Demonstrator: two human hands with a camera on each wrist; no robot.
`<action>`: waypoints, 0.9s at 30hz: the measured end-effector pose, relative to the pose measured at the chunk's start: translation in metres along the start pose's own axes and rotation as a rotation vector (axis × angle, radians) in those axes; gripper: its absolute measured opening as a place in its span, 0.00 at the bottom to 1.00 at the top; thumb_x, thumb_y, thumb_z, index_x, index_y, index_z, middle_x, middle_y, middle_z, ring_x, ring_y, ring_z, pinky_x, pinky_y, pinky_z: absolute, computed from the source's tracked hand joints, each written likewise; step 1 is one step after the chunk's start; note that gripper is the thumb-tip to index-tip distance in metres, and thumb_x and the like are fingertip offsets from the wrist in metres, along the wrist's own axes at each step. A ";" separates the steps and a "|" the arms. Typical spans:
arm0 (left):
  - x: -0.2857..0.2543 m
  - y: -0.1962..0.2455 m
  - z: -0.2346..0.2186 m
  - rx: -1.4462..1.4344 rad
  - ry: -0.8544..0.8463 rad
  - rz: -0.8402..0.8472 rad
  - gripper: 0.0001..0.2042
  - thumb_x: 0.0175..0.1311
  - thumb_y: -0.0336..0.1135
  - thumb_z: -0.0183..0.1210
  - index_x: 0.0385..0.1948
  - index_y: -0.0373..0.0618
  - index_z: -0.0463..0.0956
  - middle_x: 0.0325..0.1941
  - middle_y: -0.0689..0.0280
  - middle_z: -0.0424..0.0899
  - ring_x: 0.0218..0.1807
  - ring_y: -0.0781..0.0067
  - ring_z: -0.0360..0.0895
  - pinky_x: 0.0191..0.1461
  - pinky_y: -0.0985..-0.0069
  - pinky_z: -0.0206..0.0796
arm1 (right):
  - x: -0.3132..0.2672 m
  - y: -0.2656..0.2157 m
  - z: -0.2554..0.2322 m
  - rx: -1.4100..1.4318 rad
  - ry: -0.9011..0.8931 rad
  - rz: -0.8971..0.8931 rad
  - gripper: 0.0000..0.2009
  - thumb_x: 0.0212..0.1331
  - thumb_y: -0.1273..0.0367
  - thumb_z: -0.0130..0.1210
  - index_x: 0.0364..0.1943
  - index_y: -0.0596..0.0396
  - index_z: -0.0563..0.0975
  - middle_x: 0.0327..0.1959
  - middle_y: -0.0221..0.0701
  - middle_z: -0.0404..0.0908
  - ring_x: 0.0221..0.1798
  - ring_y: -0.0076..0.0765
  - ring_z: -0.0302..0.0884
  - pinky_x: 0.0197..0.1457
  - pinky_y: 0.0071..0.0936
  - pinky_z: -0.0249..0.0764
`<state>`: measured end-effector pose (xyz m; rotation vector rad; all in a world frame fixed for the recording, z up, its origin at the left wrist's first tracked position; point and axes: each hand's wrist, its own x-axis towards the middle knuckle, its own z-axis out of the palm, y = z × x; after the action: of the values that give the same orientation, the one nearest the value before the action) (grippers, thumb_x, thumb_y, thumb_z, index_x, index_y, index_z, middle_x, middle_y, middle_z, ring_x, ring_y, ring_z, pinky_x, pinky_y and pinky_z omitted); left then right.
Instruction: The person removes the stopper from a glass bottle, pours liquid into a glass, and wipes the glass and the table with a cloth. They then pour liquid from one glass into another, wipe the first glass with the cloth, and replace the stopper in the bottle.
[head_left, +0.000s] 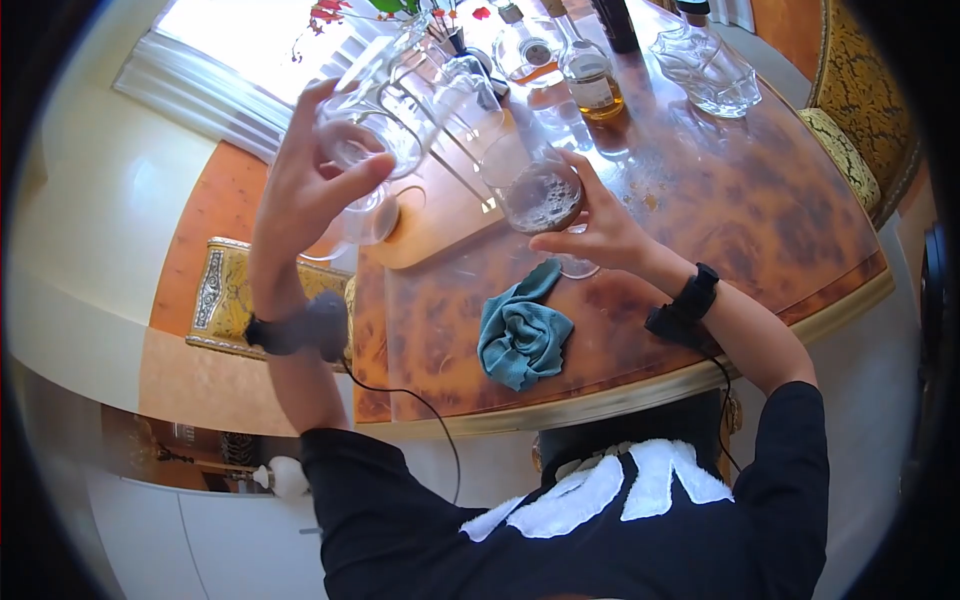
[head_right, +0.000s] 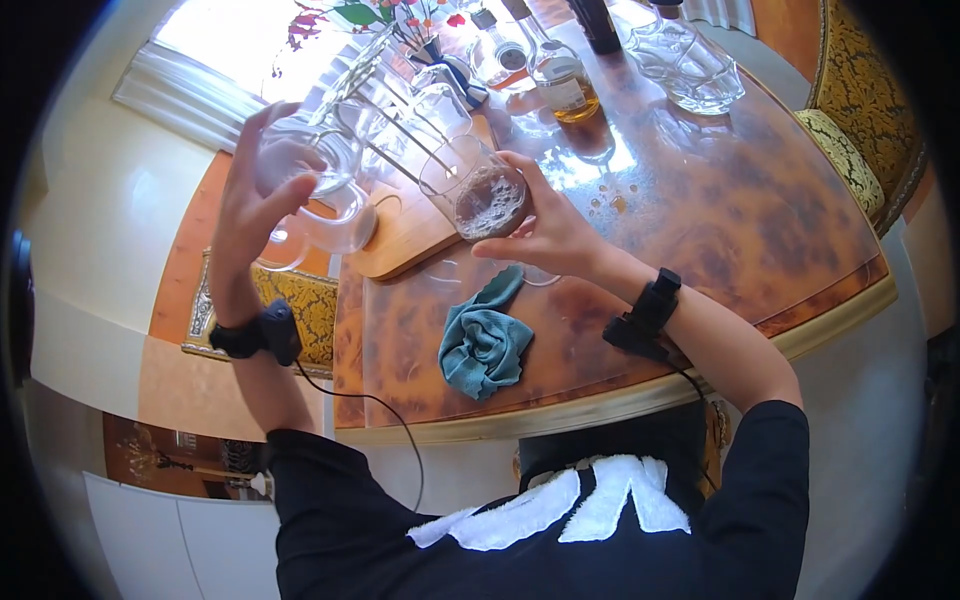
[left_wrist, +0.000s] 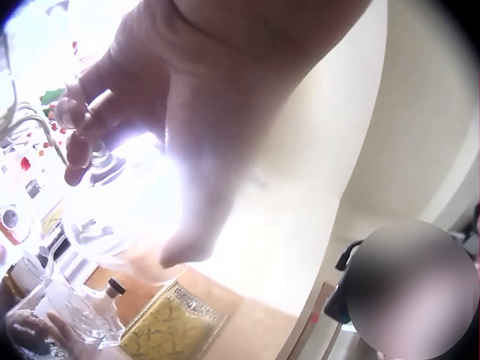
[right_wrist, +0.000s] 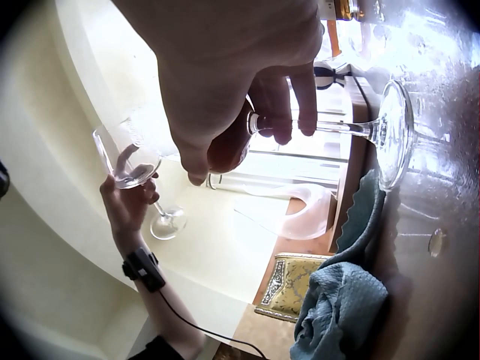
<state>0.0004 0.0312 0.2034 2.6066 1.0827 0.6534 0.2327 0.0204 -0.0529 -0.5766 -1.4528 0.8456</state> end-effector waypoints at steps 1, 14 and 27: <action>-0.010 -0.009 0.004 -0.189 0.138 -0.037 0.40 0.52 0.43 0.72 0.64 0.38 0.60 0.37 0.59 0.84 0.33 0.73 0.76 0.36 0.79 0.69 | 0.001 0.001 -0.001 0.001 -0.008 0.008 0.51 0.47 0.63 0.76 0.72 0.54 0.50 0.57 0.39 0.75 0.53 0.31 0.80 0.48 0.26 0.82; -0.094 -0.126 0.154 -0.903 0.618 -0.011 0.41 0.55 0.43 0.72 0.61 0.39 0.51 0.49 0.45 0.82 0.53 0.60 0.80 0.57 0.72 0.72 | 0.002 0.010 0.001 -0.035 -0.012 0.002 0.51 0.48 0.69 0.75 0.74 0.52 0.50 0.66 0.42 0.66 0.62 0.36 0.74 0.59 0.29 0.79; -0.100 -0.144 0.177 -1.011 0.534 -0.070 0.41 0.54 0.27 0.72 0.61 0.41 0.46 0.54 0.43 0.79 0.57 0.58 0.79 0.60 0.68 0.74 | 0.002 0.002 0.004 0.071 0.046 0.082 0.49 0.49 0.74 0.73 0.73 0.53 0.51 0.64 0.40 0.68 0.64 0.39 0.72 0.66 0.34 0.74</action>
<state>-0.0623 0.0504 -0.0370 1.5463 0.6572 1.4564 0.2284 0.0226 -0.0526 -0.6018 -1.3595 0.9384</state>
